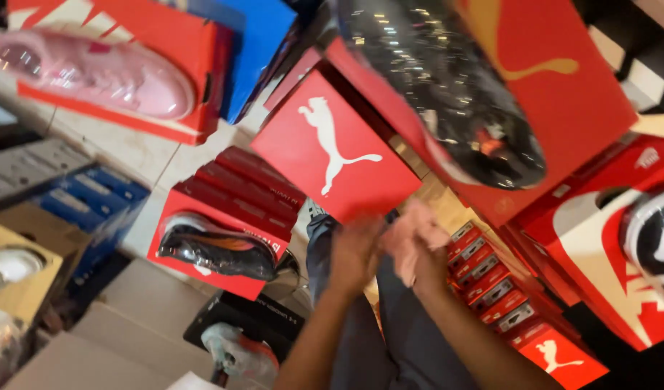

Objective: Organizing and inspecting shoes inside their boxes on the floor

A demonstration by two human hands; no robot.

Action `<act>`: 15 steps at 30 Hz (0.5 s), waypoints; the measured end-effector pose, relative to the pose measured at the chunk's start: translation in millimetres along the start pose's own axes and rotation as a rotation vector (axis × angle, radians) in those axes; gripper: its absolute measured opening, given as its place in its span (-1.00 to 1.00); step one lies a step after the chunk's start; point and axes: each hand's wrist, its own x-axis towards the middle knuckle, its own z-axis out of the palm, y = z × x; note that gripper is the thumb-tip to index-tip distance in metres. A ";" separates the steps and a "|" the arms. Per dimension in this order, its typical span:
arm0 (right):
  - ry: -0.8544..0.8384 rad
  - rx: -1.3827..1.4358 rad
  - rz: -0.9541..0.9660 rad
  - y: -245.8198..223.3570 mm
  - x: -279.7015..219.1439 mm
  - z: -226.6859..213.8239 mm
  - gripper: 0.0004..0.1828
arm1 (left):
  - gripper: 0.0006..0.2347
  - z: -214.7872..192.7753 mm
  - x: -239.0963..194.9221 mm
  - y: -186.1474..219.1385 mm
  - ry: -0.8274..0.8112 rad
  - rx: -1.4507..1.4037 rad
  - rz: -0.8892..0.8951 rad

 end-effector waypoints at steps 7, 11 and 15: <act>0.167 0.535 -0.298 26.0 80.6 41.9 -0.58 | -0.42 -33.0 99.2 -32.0 0.068 0.663 0.036; -0.013 0.415 -0.255 -32.3 38.9 103.6 -0.42 | -0.42 -23.7 99.7 -44.0 0.129 0.783 0.087; -0.318 0.326 0.740 113.3 56.9 54.9 -0.31 | -0.44 -18.2 97.9 -50.7 0.189 0.806 0.136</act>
